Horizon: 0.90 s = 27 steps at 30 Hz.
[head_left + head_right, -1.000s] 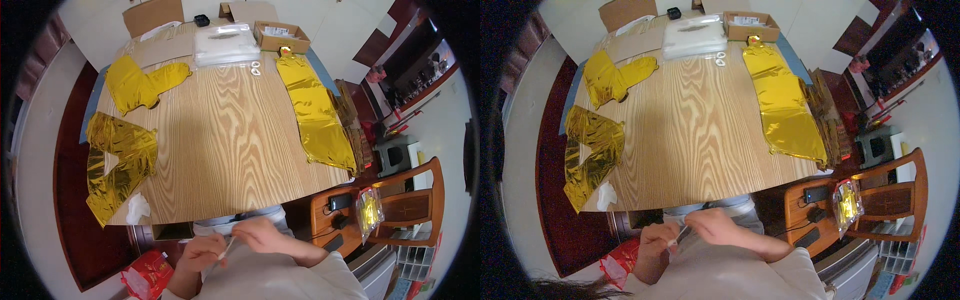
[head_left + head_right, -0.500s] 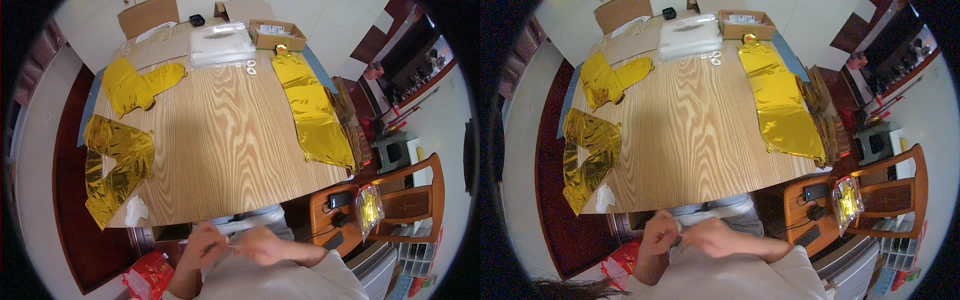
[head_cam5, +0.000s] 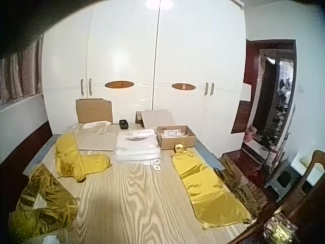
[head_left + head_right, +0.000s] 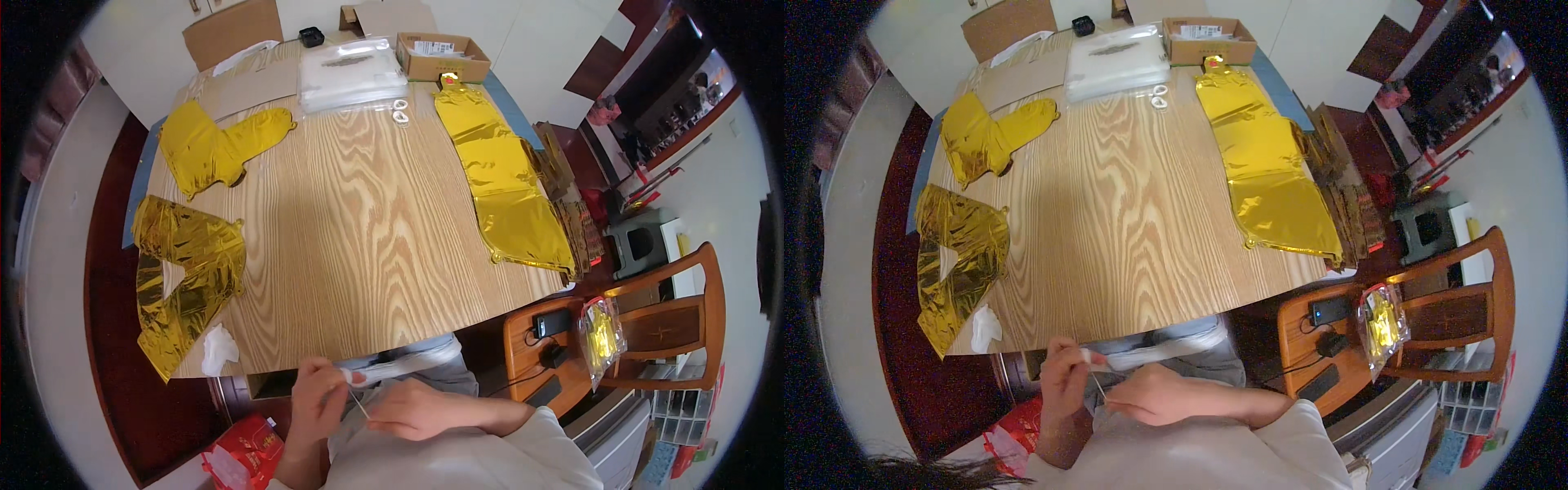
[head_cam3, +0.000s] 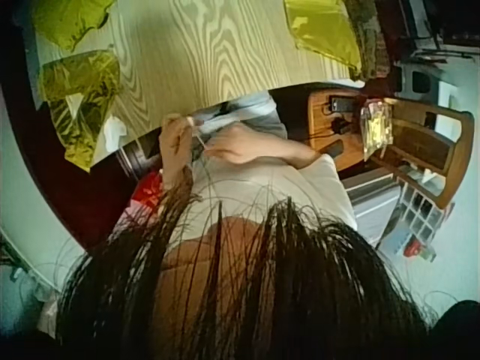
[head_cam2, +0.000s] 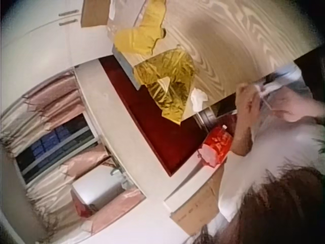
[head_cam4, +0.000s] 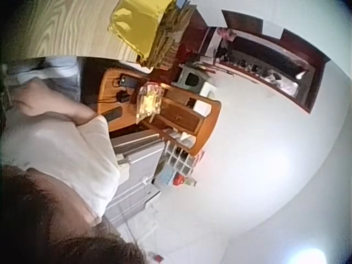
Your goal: Folding and organizing gold foil items at a table for packaging.
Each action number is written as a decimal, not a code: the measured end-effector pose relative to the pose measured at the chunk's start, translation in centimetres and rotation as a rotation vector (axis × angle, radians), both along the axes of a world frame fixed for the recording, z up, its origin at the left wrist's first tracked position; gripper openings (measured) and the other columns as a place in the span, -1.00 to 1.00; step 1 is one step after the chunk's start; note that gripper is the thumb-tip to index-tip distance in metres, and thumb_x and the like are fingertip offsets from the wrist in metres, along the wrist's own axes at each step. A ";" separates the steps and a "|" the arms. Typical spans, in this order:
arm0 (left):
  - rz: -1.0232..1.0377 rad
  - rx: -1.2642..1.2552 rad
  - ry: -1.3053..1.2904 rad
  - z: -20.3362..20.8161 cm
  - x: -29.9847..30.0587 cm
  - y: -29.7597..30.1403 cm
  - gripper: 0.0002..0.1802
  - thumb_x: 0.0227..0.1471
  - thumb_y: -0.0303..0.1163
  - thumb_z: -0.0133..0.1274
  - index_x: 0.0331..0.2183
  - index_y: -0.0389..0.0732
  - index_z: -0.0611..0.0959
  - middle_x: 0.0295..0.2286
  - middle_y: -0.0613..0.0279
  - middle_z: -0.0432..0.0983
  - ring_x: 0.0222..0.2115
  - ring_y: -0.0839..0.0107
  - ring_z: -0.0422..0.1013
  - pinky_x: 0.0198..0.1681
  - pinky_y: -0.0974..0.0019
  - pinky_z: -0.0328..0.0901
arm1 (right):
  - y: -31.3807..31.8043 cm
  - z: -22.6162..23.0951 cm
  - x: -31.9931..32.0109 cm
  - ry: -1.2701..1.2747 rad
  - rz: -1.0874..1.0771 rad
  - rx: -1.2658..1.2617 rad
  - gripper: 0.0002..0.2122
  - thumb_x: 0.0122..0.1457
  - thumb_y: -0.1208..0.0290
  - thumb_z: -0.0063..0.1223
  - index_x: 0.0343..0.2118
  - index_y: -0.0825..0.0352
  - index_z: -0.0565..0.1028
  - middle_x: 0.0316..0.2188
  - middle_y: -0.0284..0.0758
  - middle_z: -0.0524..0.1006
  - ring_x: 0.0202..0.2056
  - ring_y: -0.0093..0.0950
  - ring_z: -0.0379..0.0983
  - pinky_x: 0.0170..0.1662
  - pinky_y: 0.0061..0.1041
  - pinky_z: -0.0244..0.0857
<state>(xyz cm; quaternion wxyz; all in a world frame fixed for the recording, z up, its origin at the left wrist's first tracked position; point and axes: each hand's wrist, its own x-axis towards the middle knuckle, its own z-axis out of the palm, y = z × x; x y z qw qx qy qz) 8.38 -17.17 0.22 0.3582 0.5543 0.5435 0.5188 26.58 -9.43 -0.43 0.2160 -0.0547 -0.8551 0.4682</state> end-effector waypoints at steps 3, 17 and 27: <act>-0.210 -0.003 -0.145 -0.2 -0.5 -0.1 -0.80 -0.15 -0.60 -0.01 -0.40 -0.23 0.64 -0.50 0.21 0.52 -0.39 0.30 0.32 -0.28 0.28 0.22 | 1.3 -0.2 0.2 0.166 -0.333 -0.048 -0.91 0.02 0.41 0.04 -0.42 0.28 0.48 -0.69 -0.19 0.42 -0.62 -0.21 0.43 -0.52 -0.26 0.31; -0.148 0.024 -0.032 -0.4 0.3 0.4 -0.81 -0.20 -0.50 0.12 -0.41 -0.31 0.64 -0.62 0.25 0.48 -0.53 0.35 0.23 -0.34 0.27 0.19 | 0.9 0.7 0.7 0.043 -0.179 0.009 -0.88 -0.02 0.49 0.03 -0.37 0.28 0.51 -0.56 -0.22 0.51 -0.52 -0.23 0.49 -0.48 -0.31 0.36; -0.214 0.020 -0.253 -0.8 0.3 0.3 -0.85 -0.10 -0.57 0.02 -0.41 -0.31 0.65 -0.60 0.30 0.50 -0.48 0.42 0.24 -0.39 0.33 0.18 | 2.5 0.2 0.2 0.064 -0.380 -0.057 -0.91 -0.02 0.49 0.03 -0.41 0.31 0.50 -0.57 -0.24 0.50 -0.52 -0.22 0.47 -0.48 -0.32 0.34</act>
